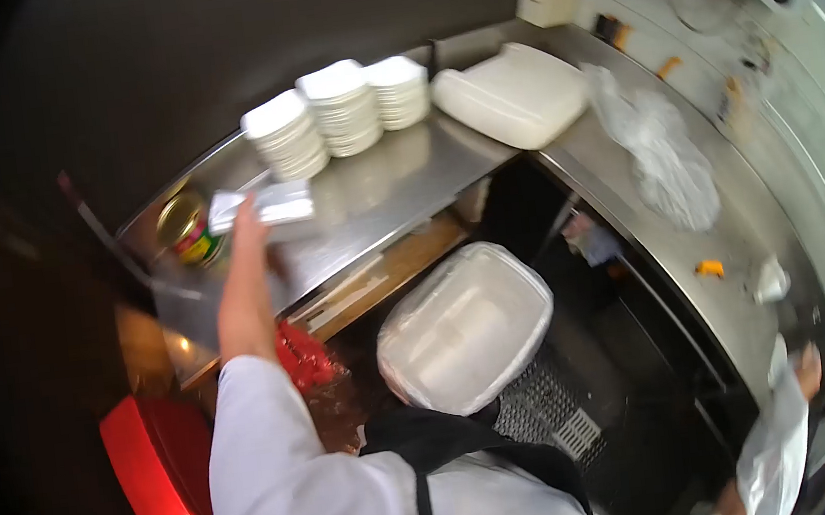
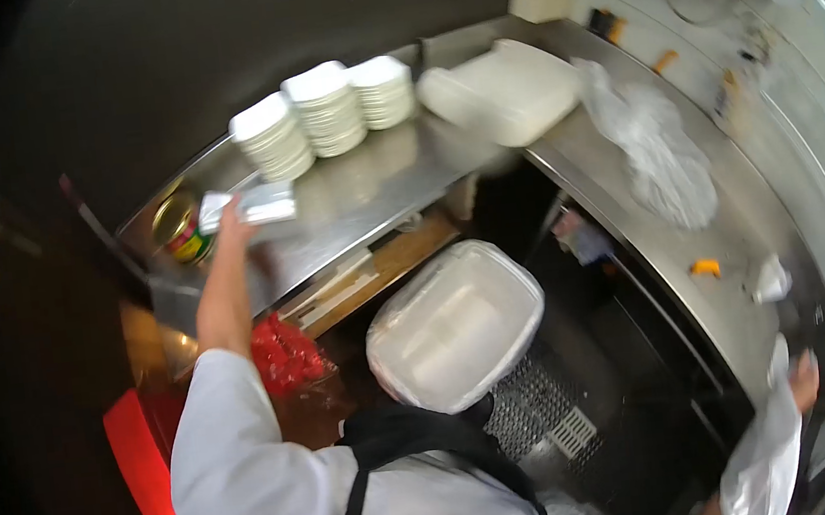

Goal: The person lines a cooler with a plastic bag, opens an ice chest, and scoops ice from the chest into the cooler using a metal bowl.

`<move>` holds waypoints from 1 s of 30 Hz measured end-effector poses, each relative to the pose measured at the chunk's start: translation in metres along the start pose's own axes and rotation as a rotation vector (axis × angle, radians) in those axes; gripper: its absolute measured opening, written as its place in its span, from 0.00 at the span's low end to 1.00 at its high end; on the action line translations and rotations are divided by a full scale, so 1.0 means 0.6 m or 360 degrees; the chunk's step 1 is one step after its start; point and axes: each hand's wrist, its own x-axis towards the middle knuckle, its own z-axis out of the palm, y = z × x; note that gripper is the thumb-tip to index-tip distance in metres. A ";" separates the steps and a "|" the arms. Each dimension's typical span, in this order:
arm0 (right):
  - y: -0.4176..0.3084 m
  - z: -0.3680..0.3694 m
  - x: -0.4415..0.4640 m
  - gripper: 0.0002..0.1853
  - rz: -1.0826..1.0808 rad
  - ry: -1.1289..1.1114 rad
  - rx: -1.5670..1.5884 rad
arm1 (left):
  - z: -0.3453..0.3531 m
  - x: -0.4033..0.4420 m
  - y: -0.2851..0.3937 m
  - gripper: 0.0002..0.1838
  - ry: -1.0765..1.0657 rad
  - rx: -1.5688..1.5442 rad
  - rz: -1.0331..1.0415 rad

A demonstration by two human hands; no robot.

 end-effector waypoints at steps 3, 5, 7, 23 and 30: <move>-0.192 0.012 -0.025 0.12 -0.0201 -0.0122 0.0140 | -0.042 0.086 -0.018 0.40 -0.0204 0.0613 0.0350; -0.347 0.053 -0.043 0.12 -0.0342 -0.0306 0.0239 | 0.056 -0.092 -0.052 0.45 0.0154 0.0933 0.0669; -0.483 0.130 -0.086 0.11 -0.0432 -0.0711 0.0209 | 0.096 -0.243 -0.112 0.34 -0.0745 0.0727 0.0419; -0.423 0.706 -0.863 0.20 -0.0918 -0.2777 0.0472 | 0.072 -0.471 -0.439 0.03 -0.1254 0.0882 0.0157; -0.352 0.517 -0.598 0.12 0.1357 -0.1361 0.1762 | -0.123 -0.400 -0.556 0.13 -0.0808 0.1589 -0.1055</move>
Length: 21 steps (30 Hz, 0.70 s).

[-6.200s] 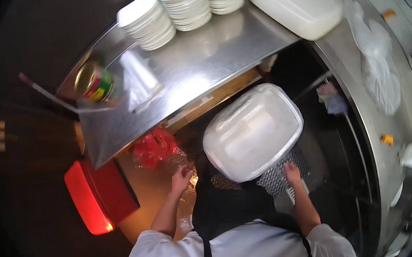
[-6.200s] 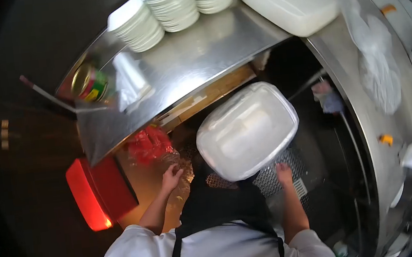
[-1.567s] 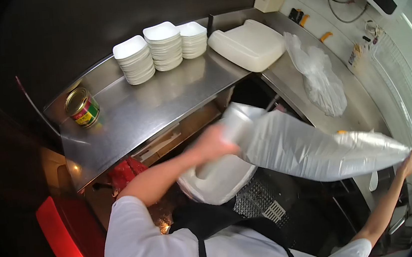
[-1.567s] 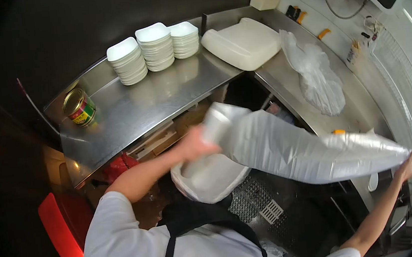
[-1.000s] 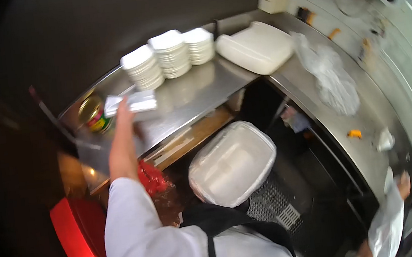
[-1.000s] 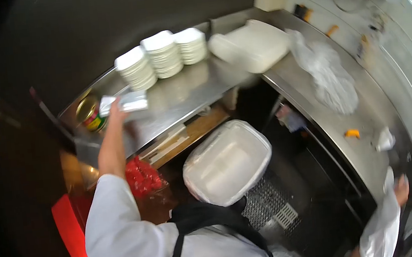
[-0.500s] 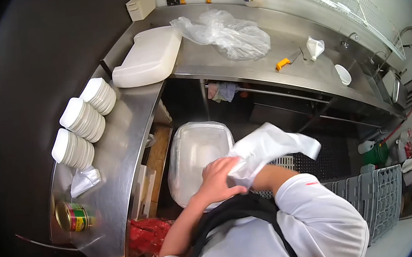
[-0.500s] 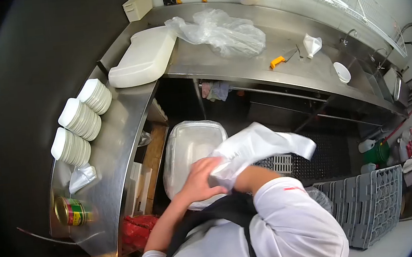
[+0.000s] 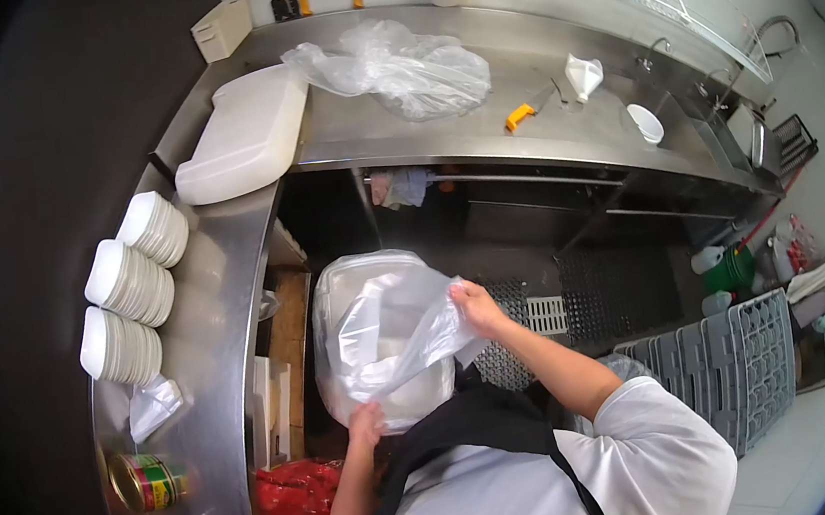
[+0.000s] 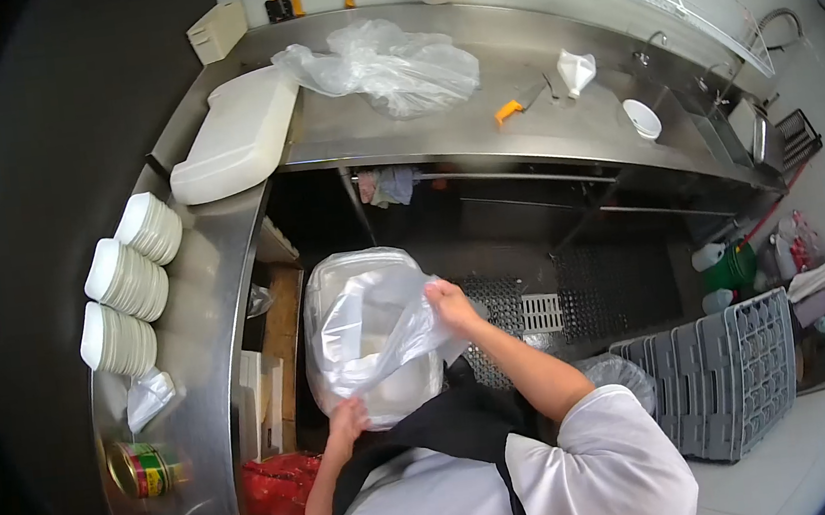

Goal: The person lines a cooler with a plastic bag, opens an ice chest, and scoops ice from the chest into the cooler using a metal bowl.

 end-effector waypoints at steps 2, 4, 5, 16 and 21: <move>-0.105 0.003 -0.030 0.08 -0.0147 -0.0264 -0.0049 | 0.019 0.012 -0.011 0.21 0.0038 0.0286 -0.0518; -0.161 -0.002 -0.038 0.07 -0.0226 -0.0457 -0.0249 | 0.018 0.063 -0.036 0.24 0.0143 0.0361 0.0145; -0.175 -0.004 -0.042 0.06 -0.0263 -0.0559 -0.0352 | 0.016 0.079 -0.045 0.25 0.0195 0.0389 0.0476; -0.224 0.178 -0.086 0.13 -0.0767 -0.0699 -0.0751 | 0.184 -0.167 0.269 0.13 -0.0614 -0.0065 0.0897; -0.186 0.092 -0.029 0.11 0.0135 -0.0161 0.0375 | 0.073 -0.128 0.263 0.13 -0.0232 -0.0651 0.0753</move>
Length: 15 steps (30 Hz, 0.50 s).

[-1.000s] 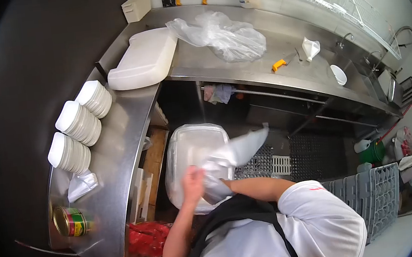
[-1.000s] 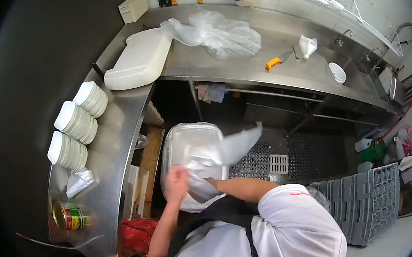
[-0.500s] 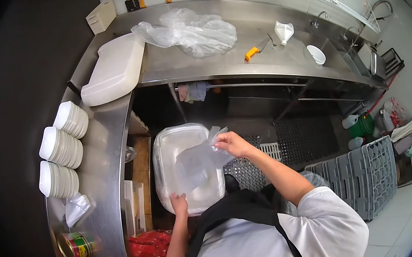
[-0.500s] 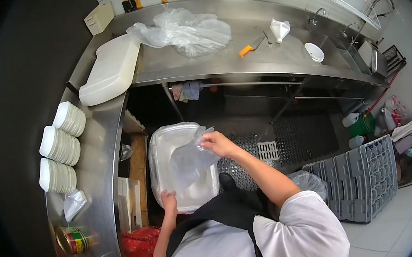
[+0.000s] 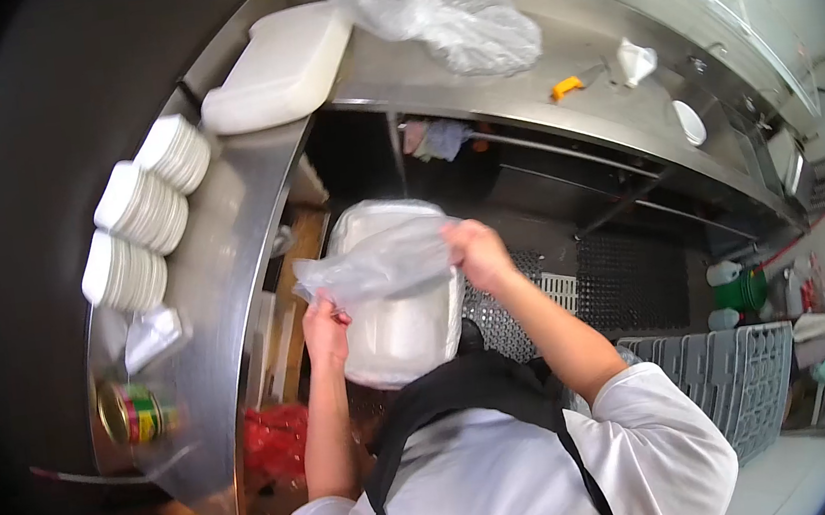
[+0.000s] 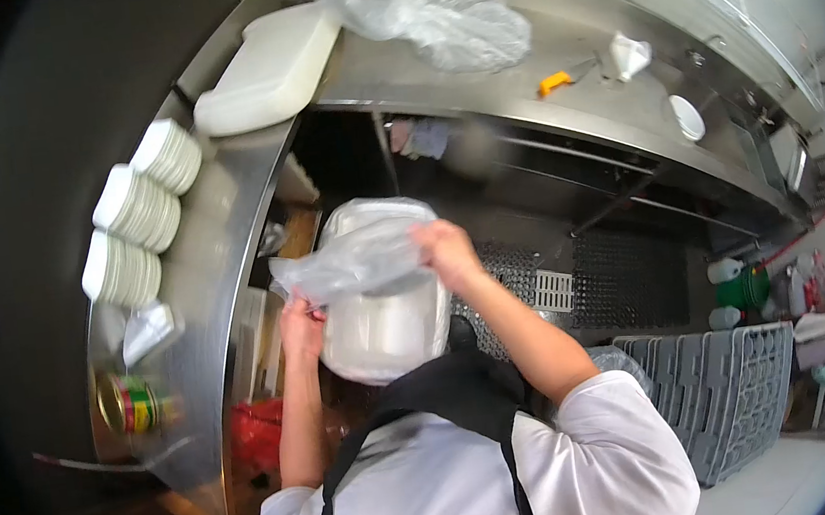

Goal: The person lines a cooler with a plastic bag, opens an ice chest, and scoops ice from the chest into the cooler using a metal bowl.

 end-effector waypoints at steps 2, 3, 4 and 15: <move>0.018 -0.038 0.002 0.13 0.0035 0.0089 0.0516 | -0.050 0.012 -0.019 0.16 0.0033 -0.0179 0.0054; 0.026 -0.045 -0.004 0.15 0.0054 0.0141 0.0523 | -0.037 0.009 -0.015 0.17 0.0090 -0.0199 0.0106; 0.034 -0.047 -0.012 0.12 0.0070 0.0118 0.0558 | -0.045 0.015 -0.015 0.18 0.0141 -0.0286 0.0059; 0.037 0.044 -0.080 0.39 -0.1354 -0.0415 -0.1810 | -0.017 0.024 -0.038 0.35 -0.0014 0.0185 0.0096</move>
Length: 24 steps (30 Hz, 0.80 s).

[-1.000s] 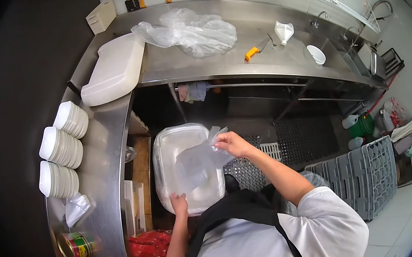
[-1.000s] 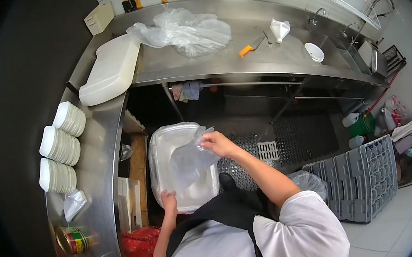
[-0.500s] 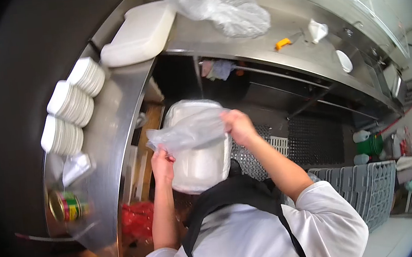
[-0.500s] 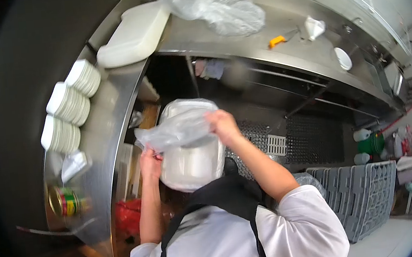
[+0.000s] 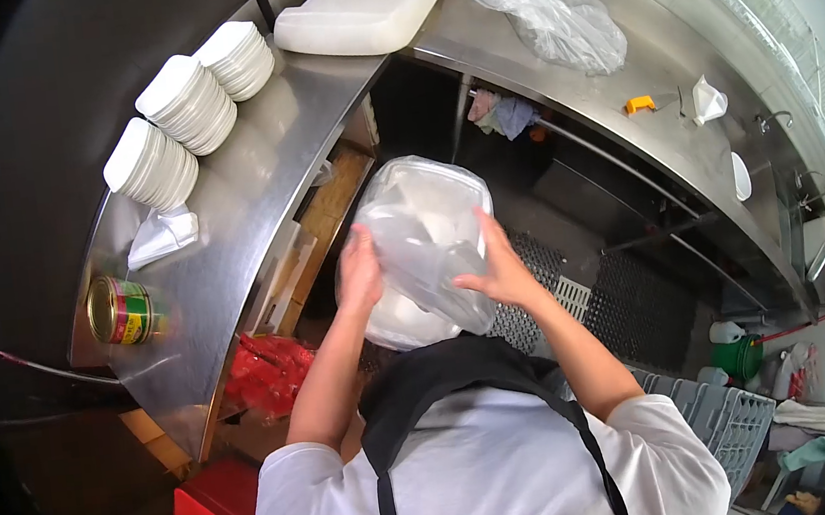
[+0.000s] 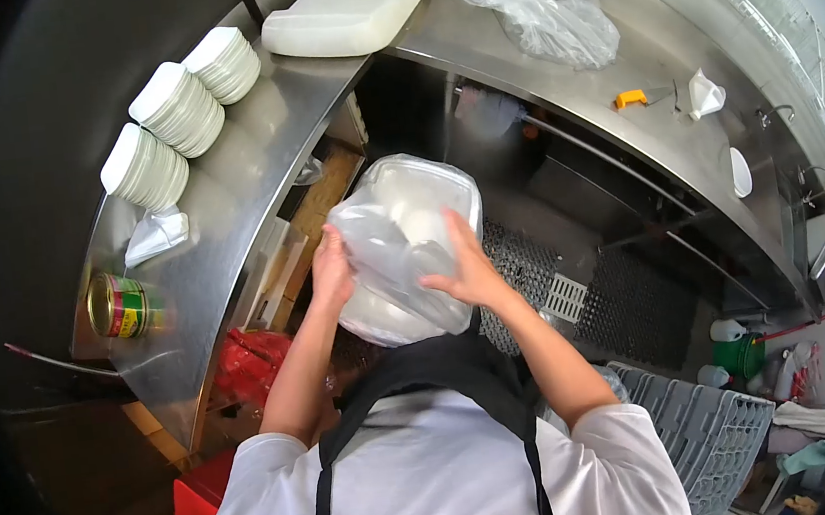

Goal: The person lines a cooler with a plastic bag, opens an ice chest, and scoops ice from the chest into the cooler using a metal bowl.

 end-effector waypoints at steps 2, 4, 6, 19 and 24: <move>0.020 0.017 0.029 0.29 0.0227 -0.0099 0.0135 | 0.037 -0.002 -0.014 0.34 -0.0074 -0.0251 -0.0090; 0.103 0.053 0.036 0.21 0.0880 -0.0353 0.0143 | 0.020 -0.016 0.018 0.31 0.0041 -0.0272 -0.0086; 0.188 0.010 0.038 0.18 0.0974 0.0785 0.0583 | -0.057 0.006 0.023 0.28 0.0164 -0.0401 -0.0007; 0.240 -0.062 -0.062 0.11 0.1804 0.0592 0.2718 | -0.279 -0.095 -0.021 0.63 -0.0473 0.1749 -0.0199; 0.064 -0.068 -0.012 0.32 0.1920 0.0307 0.3002 | -0.066 -0.052 -0.033 0.61 -0.0795 0.1492 0.0104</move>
